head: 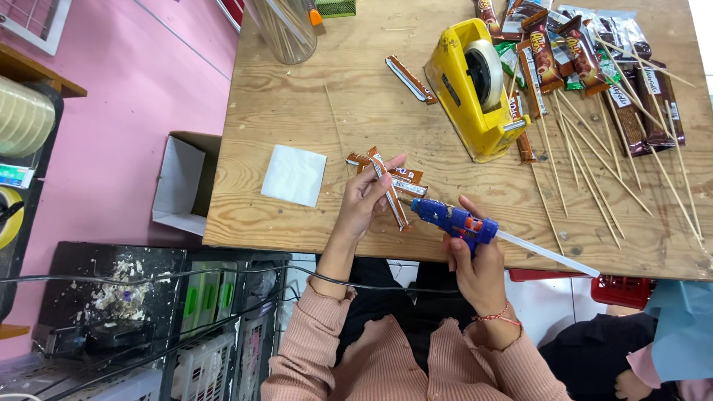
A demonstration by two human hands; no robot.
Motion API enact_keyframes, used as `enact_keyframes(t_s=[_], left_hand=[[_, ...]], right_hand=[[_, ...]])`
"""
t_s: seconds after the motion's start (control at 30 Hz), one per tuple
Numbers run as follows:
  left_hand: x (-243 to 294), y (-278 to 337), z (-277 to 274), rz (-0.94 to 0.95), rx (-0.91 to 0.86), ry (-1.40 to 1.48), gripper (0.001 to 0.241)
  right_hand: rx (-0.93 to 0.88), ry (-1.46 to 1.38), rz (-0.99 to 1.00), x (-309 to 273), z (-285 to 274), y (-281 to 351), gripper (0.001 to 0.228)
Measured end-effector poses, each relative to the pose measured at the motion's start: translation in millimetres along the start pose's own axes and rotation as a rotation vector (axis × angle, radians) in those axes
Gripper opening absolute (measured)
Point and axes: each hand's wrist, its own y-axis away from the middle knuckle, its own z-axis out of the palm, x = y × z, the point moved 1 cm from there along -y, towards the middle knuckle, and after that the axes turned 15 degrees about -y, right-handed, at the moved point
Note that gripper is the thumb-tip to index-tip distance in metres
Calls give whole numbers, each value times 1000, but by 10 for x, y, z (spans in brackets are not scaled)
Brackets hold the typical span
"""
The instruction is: The person applies hot glue to chocolate bars and attaches them to wooden sticks.
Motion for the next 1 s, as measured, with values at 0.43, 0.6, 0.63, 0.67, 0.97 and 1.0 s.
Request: enact_keyframes(t_s=[0.43, 0.6, 0.63, 0.67, 0.97, 1.0], left_hand=[[94, 24, -5, -2, 50, 20, 52], [114, 18, -11, 15, 41, 48, 52], [103, 29, -14, 15, 40, 48, 52], [98, 22, -18, 20, 39, 37, 52], [94, 6, -26, 56, -41, -76, 49], [92, 0, -28, 63, -58, -49, 51]], right_hand=[[-20, 35, 38, -109, 3, 79, 54], [-28, 45, 77, -179, -3, 104, 54], [-27, 46, 77, -189, -3, 121, 54], [-31, 64, 90, -194, -3, 120, 55], [-125, 225, 313, -395, -54, 101, 54], [-173, 271, 271, -382, -62, 98, 48]])
